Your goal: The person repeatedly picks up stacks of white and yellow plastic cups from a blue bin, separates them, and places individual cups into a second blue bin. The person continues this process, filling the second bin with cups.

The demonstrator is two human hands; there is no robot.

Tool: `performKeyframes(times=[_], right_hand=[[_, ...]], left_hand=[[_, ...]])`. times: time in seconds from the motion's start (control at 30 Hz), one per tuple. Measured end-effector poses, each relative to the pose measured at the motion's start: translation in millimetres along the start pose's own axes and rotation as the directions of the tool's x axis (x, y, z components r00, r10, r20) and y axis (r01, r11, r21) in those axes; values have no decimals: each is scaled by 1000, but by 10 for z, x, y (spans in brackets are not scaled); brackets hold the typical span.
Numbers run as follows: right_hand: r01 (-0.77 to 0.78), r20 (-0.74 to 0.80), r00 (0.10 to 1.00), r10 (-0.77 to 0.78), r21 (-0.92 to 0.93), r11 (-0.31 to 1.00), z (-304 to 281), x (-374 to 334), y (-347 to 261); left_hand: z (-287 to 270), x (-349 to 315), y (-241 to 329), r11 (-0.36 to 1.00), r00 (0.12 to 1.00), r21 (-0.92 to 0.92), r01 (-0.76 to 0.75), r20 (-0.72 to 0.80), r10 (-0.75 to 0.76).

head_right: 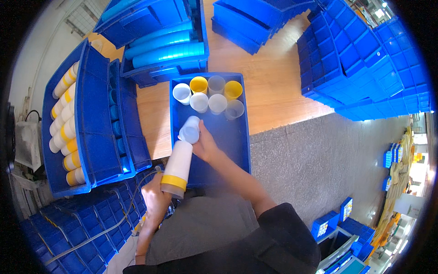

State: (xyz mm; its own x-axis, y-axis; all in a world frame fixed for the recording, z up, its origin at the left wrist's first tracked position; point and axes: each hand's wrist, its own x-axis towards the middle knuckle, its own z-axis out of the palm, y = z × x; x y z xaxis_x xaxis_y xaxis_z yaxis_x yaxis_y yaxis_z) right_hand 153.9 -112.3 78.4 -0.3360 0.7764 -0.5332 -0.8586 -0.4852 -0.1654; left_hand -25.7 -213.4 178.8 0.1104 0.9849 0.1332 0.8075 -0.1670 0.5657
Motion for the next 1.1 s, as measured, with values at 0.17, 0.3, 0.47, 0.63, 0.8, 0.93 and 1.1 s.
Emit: performKeyframes(times=[0.17,0.3,0.47,0.63,0.8,0.93,1.1], right_hand=[[-34,144,987,77,-279,960,-117,-373,18],[172,-101,970,-223,-368,914,-411,-385,-319],[108,-183,968,-172,-312,944,-439,-544,-500],[-78,16,997,82,-147,986,-221,-510,-249],[212,-116,970,-215,-35,977,-527,-160,-554],[156,-80,982,-169,-147,977,-782,-234,-689],[230,-80,966,-245,-157,960,-708,-505,-564]], left_hand=[[225,153,63,979,988,-164,120,-74,-134],[373,256,160,991,991,-97,-97,-100,88],[462,433,239,995,997,-60,-79,5,80],[561,556,298,986,991,-101,-135,-5,135],[793,689,14,991,986,90,-101,141,87],[1306,1105,-204,988,964,29,-151,224,141],[742,1301,-28,991,978,-31,-127,163,131]])
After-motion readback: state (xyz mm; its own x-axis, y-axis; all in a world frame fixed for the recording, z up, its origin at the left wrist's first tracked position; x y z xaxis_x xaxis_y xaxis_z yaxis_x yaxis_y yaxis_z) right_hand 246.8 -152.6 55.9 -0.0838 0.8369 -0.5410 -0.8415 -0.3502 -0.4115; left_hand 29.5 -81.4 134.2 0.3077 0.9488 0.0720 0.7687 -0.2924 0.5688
